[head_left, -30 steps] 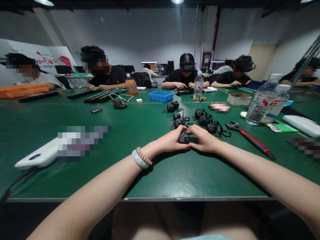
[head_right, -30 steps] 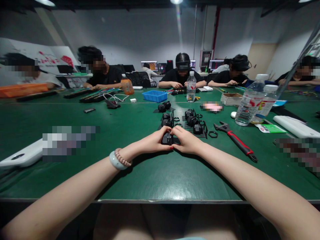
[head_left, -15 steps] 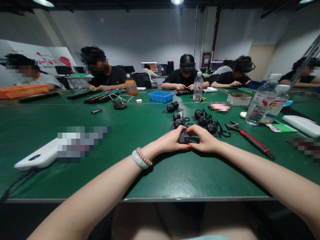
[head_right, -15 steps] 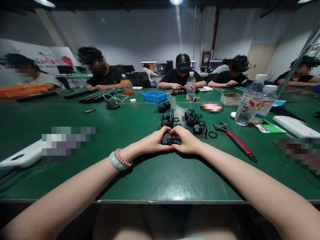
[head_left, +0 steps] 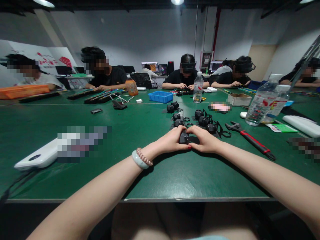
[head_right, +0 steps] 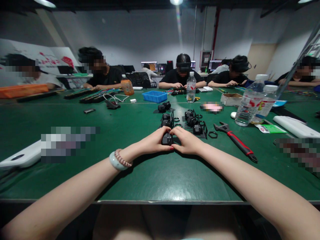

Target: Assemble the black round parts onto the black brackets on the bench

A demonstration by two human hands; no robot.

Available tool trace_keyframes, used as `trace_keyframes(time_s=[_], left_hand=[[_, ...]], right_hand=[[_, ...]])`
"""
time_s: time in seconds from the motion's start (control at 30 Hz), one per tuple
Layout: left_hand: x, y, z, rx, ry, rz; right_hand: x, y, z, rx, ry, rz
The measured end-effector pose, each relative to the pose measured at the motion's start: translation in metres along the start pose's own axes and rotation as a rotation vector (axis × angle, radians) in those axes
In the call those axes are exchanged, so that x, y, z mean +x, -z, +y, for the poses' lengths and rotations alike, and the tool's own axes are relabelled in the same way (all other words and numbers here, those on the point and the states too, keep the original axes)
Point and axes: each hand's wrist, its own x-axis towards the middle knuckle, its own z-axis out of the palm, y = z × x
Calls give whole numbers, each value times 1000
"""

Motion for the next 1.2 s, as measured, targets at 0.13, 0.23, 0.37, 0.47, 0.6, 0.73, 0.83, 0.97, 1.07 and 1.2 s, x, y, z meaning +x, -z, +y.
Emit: trace_keyframes(time_s=[0.13,0.23,0.37,0.47,0.6,0.73,0.83,0.97,1.07,1.2], left_hand=[[0,0,3,-1,1,23],[0,0,5,-4,6,29],[0,0,5,10,-6,44],[0,0,5,24,-15,61],[1,-1,3,36,-19,87],[1,-1,1,47,-28,123],[2,-1,2,55,-18,148],[1,-1,4,68,3,159],[1,-1,3,86,7,158],[1,-2,2,107,5,170]], right_hand=[[0,1,-2,-49,3,-4],[0,2,-2,-94,19,-4],[2,3,-2,-161,41,0],[3,8,-3,-237,66,-10],[4,19,-7,-384,120,-88],[6,29,-11,-479,133,-118],[7,39,-9,-542,62,-69],[5,57,-2,-613,-254,171],[0,70,8,-759,-586,249],[-11,83,33,-939,-1132,42]])
